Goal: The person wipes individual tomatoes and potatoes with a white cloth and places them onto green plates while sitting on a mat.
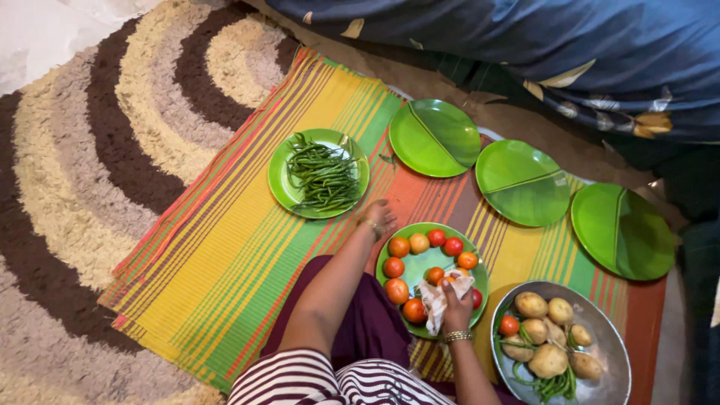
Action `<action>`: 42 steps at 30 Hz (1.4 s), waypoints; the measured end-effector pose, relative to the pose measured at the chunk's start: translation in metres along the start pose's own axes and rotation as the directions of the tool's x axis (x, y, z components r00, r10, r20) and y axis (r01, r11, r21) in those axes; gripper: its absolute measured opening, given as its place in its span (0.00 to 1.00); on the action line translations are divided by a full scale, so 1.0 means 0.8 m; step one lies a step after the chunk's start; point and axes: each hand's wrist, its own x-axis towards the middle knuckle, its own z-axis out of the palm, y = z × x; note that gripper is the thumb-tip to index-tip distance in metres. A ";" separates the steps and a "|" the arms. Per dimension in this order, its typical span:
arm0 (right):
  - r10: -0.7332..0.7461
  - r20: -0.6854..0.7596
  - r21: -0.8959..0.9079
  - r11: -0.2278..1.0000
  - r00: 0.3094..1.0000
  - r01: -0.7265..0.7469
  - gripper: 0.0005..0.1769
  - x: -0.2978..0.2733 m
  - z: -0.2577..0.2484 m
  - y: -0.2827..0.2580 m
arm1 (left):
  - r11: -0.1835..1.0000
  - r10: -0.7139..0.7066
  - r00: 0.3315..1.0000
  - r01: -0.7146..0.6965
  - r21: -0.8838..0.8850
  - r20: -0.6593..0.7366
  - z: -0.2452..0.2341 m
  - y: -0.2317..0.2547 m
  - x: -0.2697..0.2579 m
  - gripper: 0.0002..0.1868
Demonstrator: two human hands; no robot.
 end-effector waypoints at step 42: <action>-0.005 -0.029 0.342 0.940 1.000 0.014 0.22 0.029 0.011 -0.040 | -0.320 0.123 0.919 -0.320 0.892 0.374 0.114 0.015 -0.071 0.35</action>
